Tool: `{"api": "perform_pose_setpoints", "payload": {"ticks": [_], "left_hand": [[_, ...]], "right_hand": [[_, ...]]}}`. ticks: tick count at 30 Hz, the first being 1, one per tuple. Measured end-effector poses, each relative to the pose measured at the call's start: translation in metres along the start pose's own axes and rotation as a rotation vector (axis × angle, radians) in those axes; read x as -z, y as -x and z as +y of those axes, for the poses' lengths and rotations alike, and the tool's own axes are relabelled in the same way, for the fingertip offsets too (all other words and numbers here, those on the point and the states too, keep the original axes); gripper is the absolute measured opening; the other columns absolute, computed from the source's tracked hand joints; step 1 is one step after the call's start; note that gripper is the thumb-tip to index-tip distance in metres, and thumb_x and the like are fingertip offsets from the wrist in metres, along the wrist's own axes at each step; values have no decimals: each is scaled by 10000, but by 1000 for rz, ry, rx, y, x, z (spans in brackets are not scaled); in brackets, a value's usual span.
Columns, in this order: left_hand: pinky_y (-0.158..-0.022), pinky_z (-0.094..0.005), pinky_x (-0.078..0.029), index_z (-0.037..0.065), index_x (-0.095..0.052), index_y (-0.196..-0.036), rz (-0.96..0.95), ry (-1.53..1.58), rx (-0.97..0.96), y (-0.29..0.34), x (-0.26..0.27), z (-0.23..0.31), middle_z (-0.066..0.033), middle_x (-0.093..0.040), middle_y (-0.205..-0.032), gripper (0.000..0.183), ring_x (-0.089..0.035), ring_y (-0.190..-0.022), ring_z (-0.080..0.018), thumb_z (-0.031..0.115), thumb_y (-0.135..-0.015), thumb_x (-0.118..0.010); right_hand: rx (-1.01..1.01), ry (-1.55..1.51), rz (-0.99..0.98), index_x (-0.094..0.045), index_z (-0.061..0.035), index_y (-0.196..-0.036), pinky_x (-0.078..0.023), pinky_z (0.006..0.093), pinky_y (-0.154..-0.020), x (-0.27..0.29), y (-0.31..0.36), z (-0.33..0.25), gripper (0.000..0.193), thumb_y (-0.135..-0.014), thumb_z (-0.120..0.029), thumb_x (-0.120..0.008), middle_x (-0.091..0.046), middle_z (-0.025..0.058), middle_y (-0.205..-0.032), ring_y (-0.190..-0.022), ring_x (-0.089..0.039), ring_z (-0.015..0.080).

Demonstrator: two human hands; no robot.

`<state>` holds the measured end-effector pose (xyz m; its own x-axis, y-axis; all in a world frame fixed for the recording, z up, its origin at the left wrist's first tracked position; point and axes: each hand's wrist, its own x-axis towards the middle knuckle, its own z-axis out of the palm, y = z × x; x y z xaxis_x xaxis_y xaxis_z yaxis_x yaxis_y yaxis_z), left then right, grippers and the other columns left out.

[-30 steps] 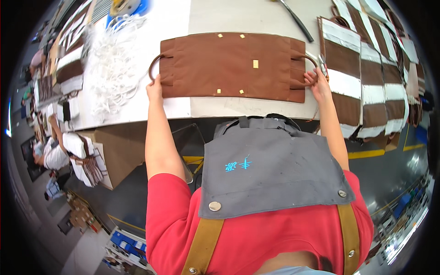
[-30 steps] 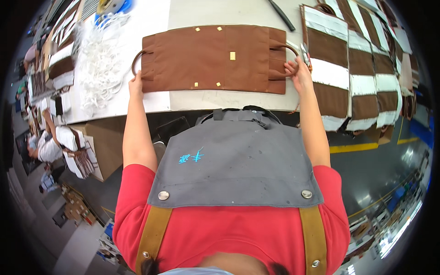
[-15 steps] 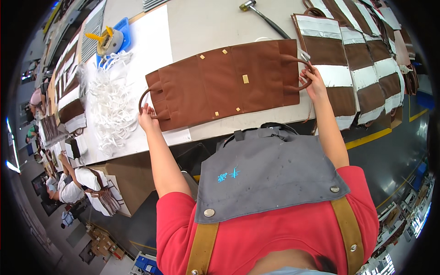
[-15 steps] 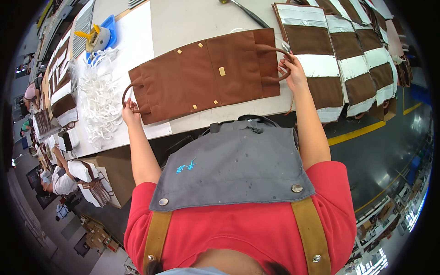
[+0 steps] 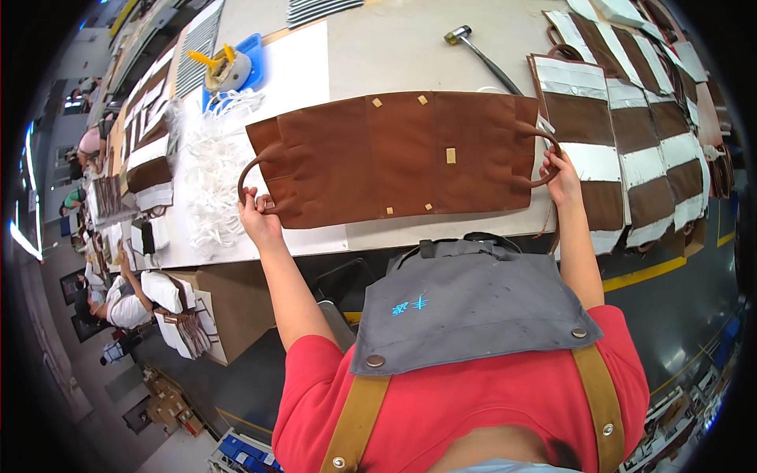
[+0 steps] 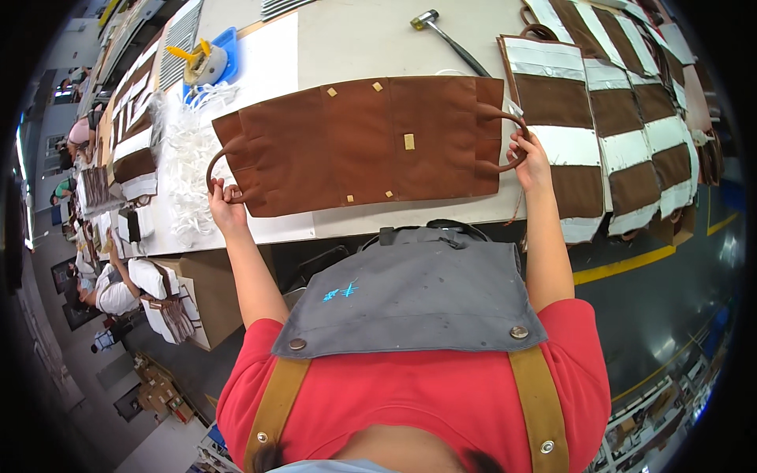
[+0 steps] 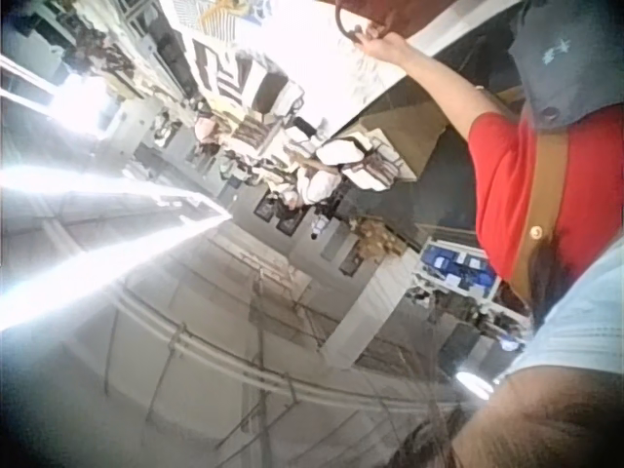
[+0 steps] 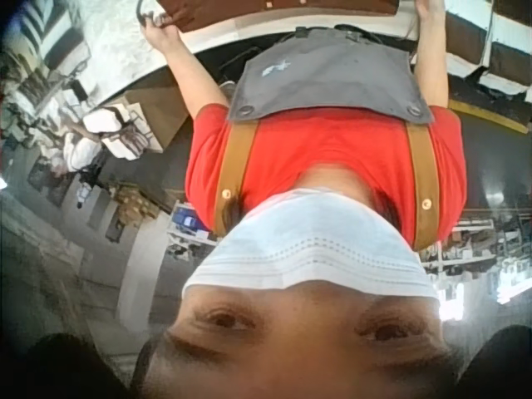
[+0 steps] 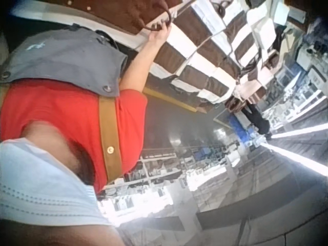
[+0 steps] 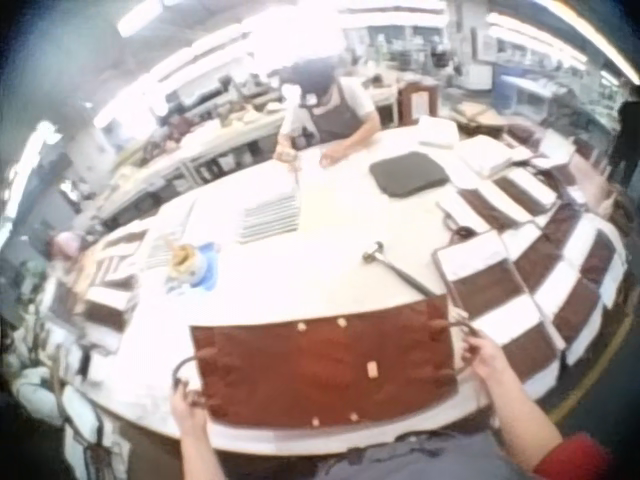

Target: The person assembles a brown leather-like bag by hand. They fold white straps into the bag's edge and secure them using a hammer and a metal punch tool. The person repeats this process for multiple attachment points on the bag.

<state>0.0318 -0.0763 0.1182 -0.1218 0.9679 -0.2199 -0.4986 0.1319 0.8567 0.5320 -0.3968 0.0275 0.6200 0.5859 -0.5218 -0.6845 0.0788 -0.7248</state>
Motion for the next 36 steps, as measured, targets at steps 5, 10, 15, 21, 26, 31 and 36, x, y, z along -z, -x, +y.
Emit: {"api": "perform_pose_setpoints", "payload": {"ticks": [5,10,15,21,26,31,36], "left_hand": [[-654,-230,-422,57,-530,-1049,-25,6,-32,5,-6,12,-39,-576,-890,122,-364,-543,-59,61,-980,-430],[-662,-240,-418,53,-551,-1048,-14,-66,-104,15,-18,26,-42,-594,-864,125,-349,-534,-55,66,-975,-451],[-686,-255,-425,36,-542,-1068,-1,-135,-141,27,-26,35,-46,-592,-895,125,-389,-571,-71,64,-963,-481],[-679,-260,-441,38,-531,-1082,-13,-166,-138,27,-25,39,-56,-597,-908,134,-433,-592,-72,65,-965,-473],[-662,-260,-464,77,-543,-1088,109,-245,-58,16,-18,33,-38,-599,-947,152,-499,-686,-117,63,-941,-509],[-641,-253,-468,51,-541,-1052,186,-186,29,2,17,23,-41,-571,-975,112,-472,-661,-104,93,-956,-503],[-643,-233,-455,44,-522,-1058,211,-118,45,8,24,3,-48,-565,-987,120,-415,-595,-63,64,-967,-446]], "right_hand": [[-44,-12,-16,-565,-117,-1037,-483,300,-707,8,-2,8,157,-906,-44,-519,-598,5,-914,-769,-562,103],[-107,55,-19,-519,-91,-937,-485,324,-739,10,10,22,110,-893,-1,-472,-576,41,-902,-778,-555,135],[-172,66,-9,-506,-78,-904,-489,334,-747,11,16,30,104,-885,15,-462,-572,64,-892,-773,-559,144],[-177,68,5,-520,-80,-900,-496,312,-707,13,19,32,99,-879,8,-480,-581,53,-869,-712,-558,126],[-123,108,-17,-552,-77,-916,-462,258,-598,8,15,19,83,-857,-18,-553,-602,29,-842,-605,-510,77],[-58,81,-84,-567,-50,-973,-434,245,-579,-14,23,-7,131,-847,-14,-554,-618,49,-865,-556,-449,69],[9,119,-127,-564,-57,-966,-418,232,-574,-20,34,-21,138,-834,-21,-569,-622,52,-887,-529,-414,53]]}}
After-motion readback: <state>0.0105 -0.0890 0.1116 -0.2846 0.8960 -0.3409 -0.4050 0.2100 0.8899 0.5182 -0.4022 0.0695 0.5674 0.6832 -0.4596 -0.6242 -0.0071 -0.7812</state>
